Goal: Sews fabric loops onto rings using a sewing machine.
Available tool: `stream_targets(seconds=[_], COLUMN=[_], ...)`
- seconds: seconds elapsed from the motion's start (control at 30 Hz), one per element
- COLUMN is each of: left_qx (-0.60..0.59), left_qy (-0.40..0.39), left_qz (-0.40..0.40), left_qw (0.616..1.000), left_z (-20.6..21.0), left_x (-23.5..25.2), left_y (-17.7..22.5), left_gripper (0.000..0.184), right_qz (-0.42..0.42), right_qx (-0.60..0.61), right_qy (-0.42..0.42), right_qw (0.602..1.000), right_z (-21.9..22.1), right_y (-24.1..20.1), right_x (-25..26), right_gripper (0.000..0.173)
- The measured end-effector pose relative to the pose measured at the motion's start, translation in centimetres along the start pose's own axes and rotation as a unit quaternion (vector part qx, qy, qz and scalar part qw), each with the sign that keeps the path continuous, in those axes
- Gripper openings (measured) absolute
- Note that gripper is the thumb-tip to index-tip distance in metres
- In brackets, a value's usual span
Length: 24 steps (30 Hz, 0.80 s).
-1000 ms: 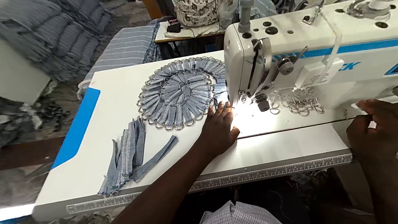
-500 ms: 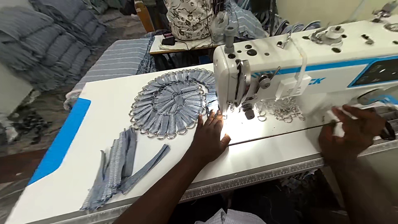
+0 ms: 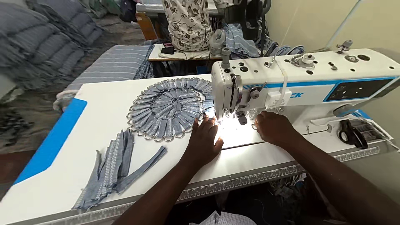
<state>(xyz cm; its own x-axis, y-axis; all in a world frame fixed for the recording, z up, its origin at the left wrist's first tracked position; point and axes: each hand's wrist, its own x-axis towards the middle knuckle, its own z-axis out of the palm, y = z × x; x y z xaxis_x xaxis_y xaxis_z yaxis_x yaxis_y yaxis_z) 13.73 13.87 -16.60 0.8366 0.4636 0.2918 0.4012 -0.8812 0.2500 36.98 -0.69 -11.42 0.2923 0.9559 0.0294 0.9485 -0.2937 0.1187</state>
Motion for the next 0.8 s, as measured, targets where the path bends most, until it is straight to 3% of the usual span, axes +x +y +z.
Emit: stream_targets(seconds=[0.13, 0.23, 0.3, 0.37, 0.43, 0.47, 0.63, 0.73, 0.8], left_qx=[-0.038, -0.187, -0.291, -0.368, -0.406, -0.400, -0.365, -0.450, -0.492], left_qy=[0.034, 0.094, 0.088, 0.068, 0.076, 0.077, 0.124, 0.130, 0.127], left_qz=[0.020, -0.019, -0.033, -0.032, -0.036, -0.037, -0.066, -0.148, -0.170], left_qw=[0.999, 0.978, 0.952, 0.927, 0.910, 0.913, 0.920, 0.871, 0.844], left_z=[-0.3, -1.8, -3.2, -4.3, -5.2, -5.3, -5.0, -5.7, -5.9], left_x=[-1.1, -4.1, -6.5, -8.3, -9.8, -10.4, -12.0, -12.9, -13.6], left_y=[0.2, 2.8, 4.9, 6.1, 6.4, 6.2, 4.8, 4.4, 4.2], left_gripper=[0.039, 0.026, 0.028, 0.025, 0.018, 0.016, 0.010, 0.009, 0.008], right_qz=[-0.053, -0.043, -0.071, -0.124, -0.125, -0.108, -0.010, 0.021, -0.011], right_qx=[-0.008, 0.160, 0.332, 0.498, 0.602, 0.621, 0.598, 0.566, 0.542], right_qy=[-0.017, 0.038, 0.060, 0.061, 0.071, 0.087, 0.163, 0.221, 0.258], right_qw=[0.998, 0.985, 0.939, 0.856, 0.786, 0.771, 0.784, 0.794, 0.799], right_z=[-0.1, -0.1, -0.4, -0.3, 0.3, 0.8, 2.6, 2.8, 2.9], right_y=[0.3, -1.5, -4.9, -8.6, -11.1, -11.8, -14.3, -15.9, -17.1], right_x=[-0.8, -3.5, -6.3, -8.7, -9.8, -9.9, -9.6, -9.3, -9.1], right_gripper=[0.030, 0.024, 0.016, 0.007, 0.008, 0.009, 0.010, 0.009, 0.010])
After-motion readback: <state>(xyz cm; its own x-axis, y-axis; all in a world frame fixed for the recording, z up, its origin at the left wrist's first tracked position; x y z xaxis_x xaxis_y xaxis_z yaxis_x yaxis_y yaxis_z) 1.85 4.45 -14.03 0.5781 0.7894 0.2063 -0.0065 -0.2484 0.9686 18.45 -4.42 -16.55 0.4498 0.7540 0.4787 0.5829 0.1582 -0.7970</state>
